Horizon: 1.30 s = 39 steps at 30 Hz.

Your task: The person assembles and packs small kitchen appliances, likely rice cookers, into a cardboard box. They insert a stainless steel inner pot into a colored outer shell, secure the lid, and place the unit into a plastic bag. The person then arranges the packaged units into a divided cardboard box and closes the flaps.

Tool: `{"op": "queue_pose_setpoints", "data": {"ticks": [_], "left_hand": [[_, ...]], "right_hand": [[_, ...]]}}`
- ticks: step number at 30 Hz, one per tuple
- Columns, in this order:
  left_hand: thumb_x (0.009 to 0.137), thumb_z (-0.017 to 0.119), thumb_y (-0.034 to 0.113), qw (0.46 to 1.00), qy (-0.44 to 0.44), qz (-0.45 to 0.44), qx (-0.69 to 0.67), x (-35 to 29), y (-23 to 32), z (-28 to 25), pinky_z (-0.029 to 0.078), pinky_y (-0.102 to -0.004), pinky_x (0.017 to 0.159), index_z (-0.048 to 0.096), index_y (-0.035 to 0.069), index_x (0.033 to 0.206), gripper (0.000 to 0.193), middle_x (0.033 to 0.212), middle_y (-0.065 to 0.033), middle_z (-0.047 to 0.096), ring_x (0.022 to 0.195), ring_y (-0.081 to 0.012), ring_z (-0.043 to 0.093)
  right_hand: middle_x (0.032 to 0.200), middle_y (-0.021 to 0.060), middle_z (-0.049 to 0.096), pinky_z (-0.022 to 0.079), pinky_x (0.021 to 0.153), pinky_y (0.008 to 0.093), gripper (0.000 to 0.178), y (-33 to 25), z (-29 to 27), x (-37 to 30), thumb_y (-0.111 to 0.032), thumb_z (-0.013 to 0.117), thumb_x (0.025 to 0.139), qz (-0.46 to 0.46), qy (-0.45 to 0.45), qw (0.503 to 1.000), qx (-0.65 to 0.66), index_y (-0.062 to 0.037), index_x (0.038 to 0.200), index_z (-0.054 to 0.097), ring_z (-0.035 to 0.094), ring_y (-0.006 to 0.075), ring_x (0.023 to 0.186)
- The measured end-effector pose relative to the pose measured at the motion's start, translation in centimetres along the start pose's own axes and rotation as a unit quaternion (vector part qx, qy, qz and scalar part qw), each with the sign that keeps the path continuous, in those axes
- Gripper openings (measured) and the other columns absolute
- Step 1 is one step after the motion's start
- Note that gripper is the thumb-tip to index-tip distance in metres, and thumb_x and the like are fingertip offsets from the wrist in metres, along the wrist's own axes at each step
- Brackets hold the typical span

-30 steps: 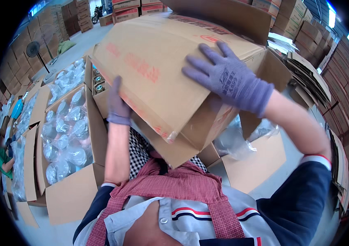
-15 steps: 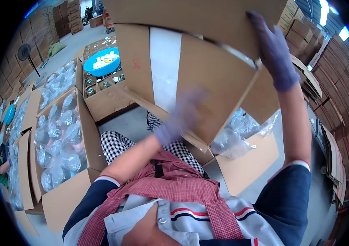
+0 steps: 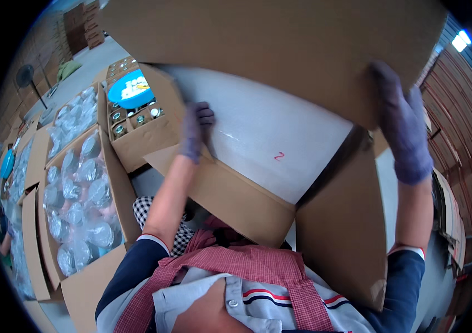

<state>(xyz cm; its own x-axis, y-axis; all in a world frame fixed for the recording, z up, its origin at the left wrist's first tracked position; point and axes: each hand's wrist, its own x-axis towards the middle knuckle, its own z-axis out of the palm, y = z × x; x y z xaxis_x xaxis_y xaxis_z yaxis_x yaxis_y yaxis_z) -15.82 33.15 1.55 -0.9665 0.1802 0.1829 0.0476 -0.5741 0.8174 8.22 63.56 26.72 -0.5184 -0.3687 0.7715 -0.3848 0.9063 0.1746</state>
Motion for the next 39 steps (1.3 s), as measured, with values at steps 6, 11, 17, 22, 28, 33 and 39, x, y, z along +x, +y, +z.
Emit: {"op": "queue_pose_setpoints", "data": {"ticks": [6,11,17,22,28,33,39], "left_hand": [[0.098,0.044,0.044,0.944,0.259,0.193,0.071,-4.8,4.5,-16.0,0.039,-0.0397,0.102,0.044,0.004,0.135,0.054,0.132,-0.0099,0.051,0.12,-0.0224,0.05],[0.082,0.067,0.038,0.674,-0.149,0.51,0.513,-8.4,15.2,1.4,0.045,-0.0432,0.089,0.05,0.007,0.13,0.06,0.109,-0.0106,0.06,0.104,-0.026,0.057],[0.087,0.065,0.039,0.544,-0.365,0.389,0.648,-4.6,22.9,10.8,0.05,-0.0348,0.065,0.065,0.011,0.109,0.035,0.084,-0.007,0.065,0.078,-0.0207,0.062],[0.086,0.063,0.027,0.639,-0.041,0.536,0.55,-10.9,25.9,8.9,0.051,-0.0334,0.071,0.064,0.009,0.11,0.03,0.09,-0.0078,0.065,0.084,-0.0208,0.062],[0.083,0.062,0.014,0.608,0.097,0.465,0.636,-18.0,30.9,-2.0,0.051,-0.0334,0.075,0.065,0.01,0.111,0.029,0.096,-0.0085,0.066,0.089,-0.0219,0.063],[0.08,0.061,0.002,0.52,0.15,0.452,0.709,-15.5,36.6,0.7,0.051,-0.0334,0.079,0.066,0.012,0.113,0.034,0.1,-0.0091,0.067,0.094,-0.0229,0.064],[0.071,0.063,0.0,0.328,-0.162,0.609,0.703,0.0,20.1,11.3,0.051,-0.0377,0.077,0.064,0.014,0.114,0.046,0.098,-0.0052,0.064,0.088,-0.0248,0.063]], "right_hand": [[0.112,0.0209,0.062,0.055,0.08,0.0364,0.034,1.4,0.6,-0.2,-0.012,0.052,0.095,-0.087,0.0,0.982,-0.169,-0.0093,0.129,0.051,0.066,0.0322,0.095],[0.102,0.0165,0.067,0.052,0.082,0.0316,0.04,2.5,2.4,5.3,-0.015,0.053,0.094,-0.04,0.025,0.997,-0.067,-0.0052,0.132,0.047,0.068,0.0308,0.088],[0.12,0.0176,0.062,0.051,0.084,0.0423,0.043,12.0,4.3,8.7,-0.01,0.043,0.098,0.049,-0.189,0.98,0.024,-0.0084,0.141,0.042,0.064,0.0319,0.103],[0.131,0.012,0.054,0.044,0.093,0.0381,0.054,7.1,10.0,8.5,-0.035,0.044,0.097,0.141,-0.215,0.955,0.15,-0.0069,0.142,0.04,0.056,0.026,0.113],[0.137,0.0137,0.048,0.036,0.105,0.0382,0.068,-1.6,32.6,2.2,-0.052,0.049,0.093,0.057,-0.401,0.898,0.17,-0.0033,0.139,0.041,0.045,0.0282,0.126],[0.156,0.0161,0.023,0.022,0.115,0.0508,0.093,-9.8,39.8,-5.0,-0.06,0.059,0.082,0.027,-0.582,0.793,0.177,-0.0108,0.151,0.022,0.019,0.0321,0.145],[0.153,0.0195,0.028,0.029,0.113,0.0411,0.078,-6.3,29.1,-4.8,-0.039,0.055,0.094,0.201,-0.124,0.651,0.721,-0.0012,0.15,0.016,0.03,0.0284,0.141]]}}
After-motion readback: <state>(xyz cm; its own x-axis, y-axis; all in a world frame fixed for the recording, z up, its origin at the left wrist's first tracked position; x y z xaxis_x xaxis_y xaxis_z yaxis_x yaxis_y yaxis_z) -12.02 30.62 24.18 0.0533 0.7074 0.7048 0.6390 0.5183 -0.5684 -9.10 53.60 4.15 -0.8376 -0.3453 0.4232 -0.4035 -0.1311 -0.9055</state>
